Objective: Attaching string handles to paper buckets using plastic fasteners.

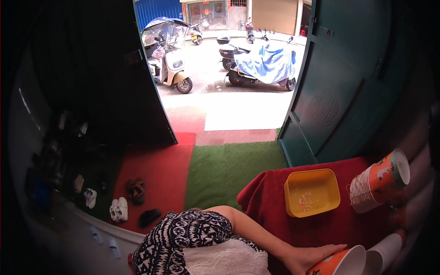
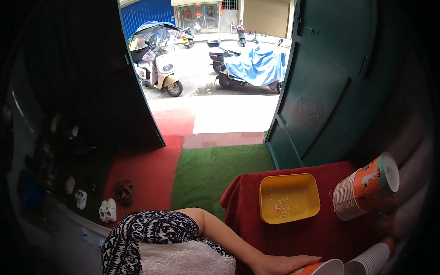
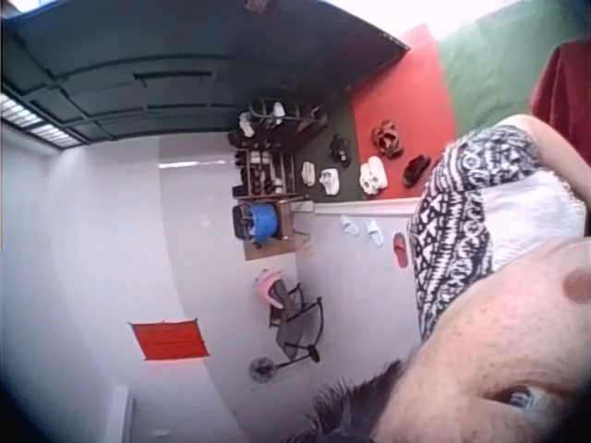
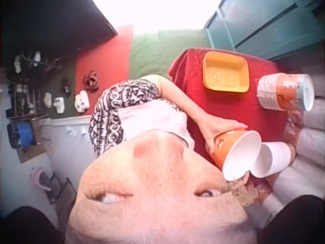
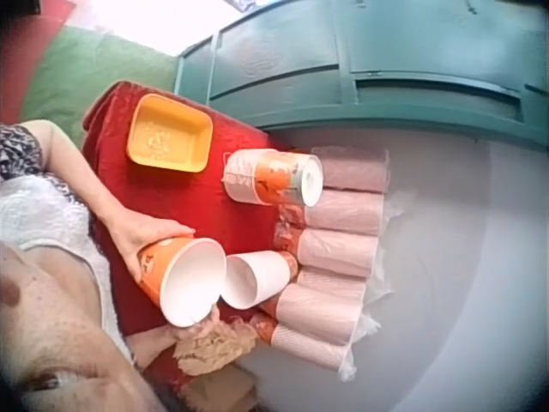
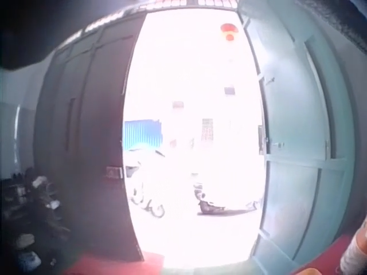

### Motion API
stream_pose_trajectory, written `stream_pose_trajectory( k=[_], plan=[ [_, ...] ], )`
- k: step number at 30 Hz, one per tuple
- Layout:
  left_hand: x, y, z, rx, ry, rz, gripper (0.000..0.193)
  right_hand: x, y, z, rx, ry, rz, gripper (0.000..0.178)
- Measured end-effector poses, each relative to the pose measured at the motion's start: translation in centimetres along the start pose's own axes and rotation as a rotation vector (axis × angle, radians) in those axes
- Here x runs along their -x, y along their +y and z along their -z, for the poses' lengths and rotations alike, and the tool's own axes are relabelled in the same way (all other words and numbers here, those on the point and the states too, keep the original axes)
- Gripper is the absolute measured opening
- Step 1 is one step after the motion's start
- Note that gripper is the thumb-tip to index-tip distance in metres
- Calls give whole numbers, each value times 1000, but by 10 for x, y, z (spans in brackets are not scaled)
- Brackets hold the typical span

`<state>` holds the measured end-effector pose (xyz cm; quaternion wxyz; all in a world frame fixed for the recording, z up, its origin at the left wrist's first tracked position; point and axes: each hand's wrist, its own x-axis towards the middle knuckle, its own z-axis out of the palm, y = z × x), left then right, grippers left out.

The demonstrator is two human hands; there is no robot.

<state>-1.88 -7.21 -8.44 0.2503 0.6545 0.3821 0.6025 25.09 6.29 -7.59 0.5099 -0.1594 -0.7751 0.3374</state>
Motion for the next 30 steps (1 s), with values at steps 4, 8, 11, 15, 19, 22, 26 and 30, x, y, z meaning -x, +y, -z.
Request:
stream_pose_trajectory(
  k=[4, 8, 11, 15, 19, 22, 26, 30],
  plan=[
    [4, -25, -7, -105, 54, -51, 142, -17, 6, -29, -130, 114, -35, 56],
    [3, -28, -10, -166, 78, -83, 132, -17, 24, -46, -150, 60, -105, 53],
    [7, -27, -12, -166, 85, -131, 123, -9, 30, -55, -157, 26, -168, 51],
    [13, -24, -3, -136, 69, -79, 112, -9, 41, -67, -163, -28, -233, 48],
    [19, -20, 7, -55, 100, -26, 91, -19, 53, -76, -169, -84, -272, 44],
    [24, -22, 4, -17, 99, -9, 79, -20, 60, -81, -168, -112, -301, 42],
    [29, -26, -2, -44, 46, 42, 72, -20, 69, -85, -178, -158, -348, 39],
    [33, -32, -2, -13, 25, 100, 67, -22, 74, -91, -189, -191, -389, 36]
  ],
)
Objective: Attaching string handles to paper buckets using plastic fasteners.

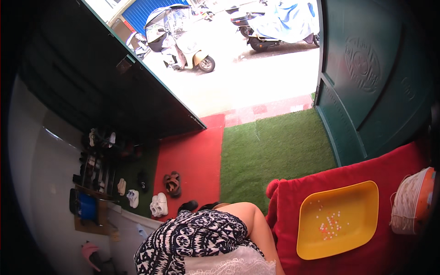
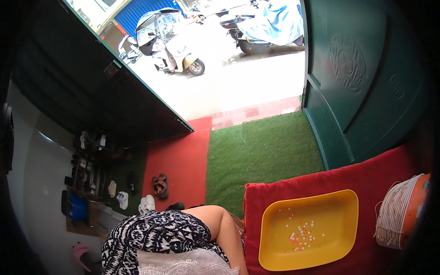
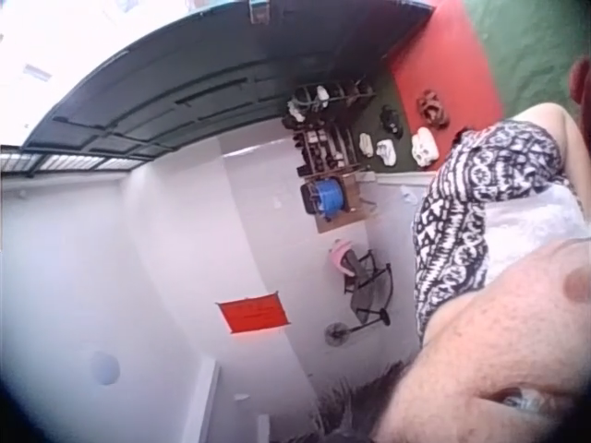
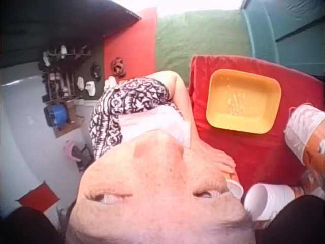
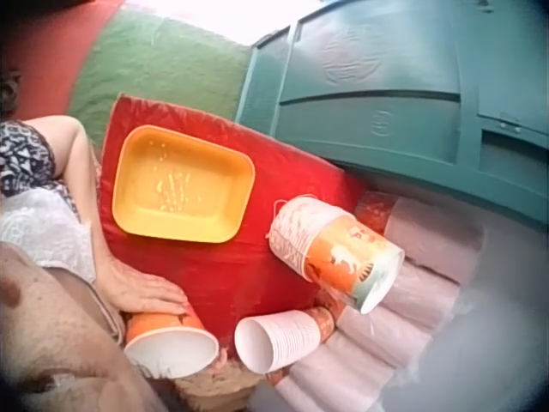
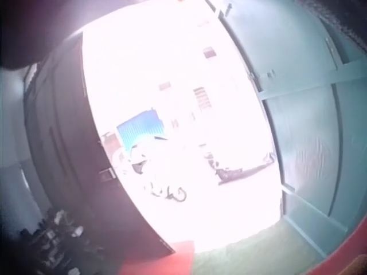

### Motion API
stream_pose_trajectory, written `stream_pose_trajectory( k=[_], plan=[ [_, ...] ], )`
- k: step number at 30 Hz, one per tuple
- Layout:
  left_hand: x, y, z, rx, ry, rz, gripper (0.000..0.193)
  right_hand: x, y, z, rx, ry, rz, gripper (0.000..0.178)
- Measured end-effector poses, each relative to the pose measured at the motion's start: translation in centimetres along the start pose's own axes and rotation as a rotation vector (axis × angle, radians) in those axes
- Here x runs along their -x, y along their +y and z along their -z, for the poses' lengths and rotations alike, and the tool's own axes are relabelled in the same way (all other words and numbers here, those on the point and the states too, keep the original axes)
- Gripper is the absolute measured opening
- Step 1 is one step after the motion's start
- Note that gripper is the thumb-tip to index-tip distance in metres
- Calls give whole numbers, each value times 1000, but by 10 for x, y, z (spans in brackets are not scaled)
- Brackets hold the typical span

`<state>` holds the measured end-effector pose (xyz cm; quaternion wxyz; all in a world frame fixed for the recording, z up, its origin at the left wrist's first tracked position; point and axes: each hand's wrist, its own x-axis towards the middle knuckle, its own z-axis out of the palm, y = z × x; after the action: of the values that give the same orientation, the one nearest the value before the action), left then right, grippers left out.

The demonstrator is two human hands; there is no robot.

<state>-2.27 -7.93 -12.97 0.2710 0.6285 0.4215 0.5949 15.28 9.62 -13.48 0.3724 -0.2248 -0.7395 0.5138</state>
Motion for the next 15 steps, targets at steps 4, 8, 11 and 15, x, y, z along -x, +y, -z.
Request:
stream_pose_trajectory(
  k=[4, 8, 11, 15],
  plan=[
    [1, -3, -4, 36, -28, 36, 64, -2, -3, 3, 7, -22, -27, 33],
    [0, -1, -5, 45, -41, 64, 61, -9, -8, 6, -2, -62, -34, 30],
    [-1, 2, -1, 26, -36, 78, 60, -20, -11, 4, -23, -101, -23, 28],
    [-2, 6, 5, 44, -78, 24, 89, -15, -20, 13, -11, -92, 24, 25]
  ],
)
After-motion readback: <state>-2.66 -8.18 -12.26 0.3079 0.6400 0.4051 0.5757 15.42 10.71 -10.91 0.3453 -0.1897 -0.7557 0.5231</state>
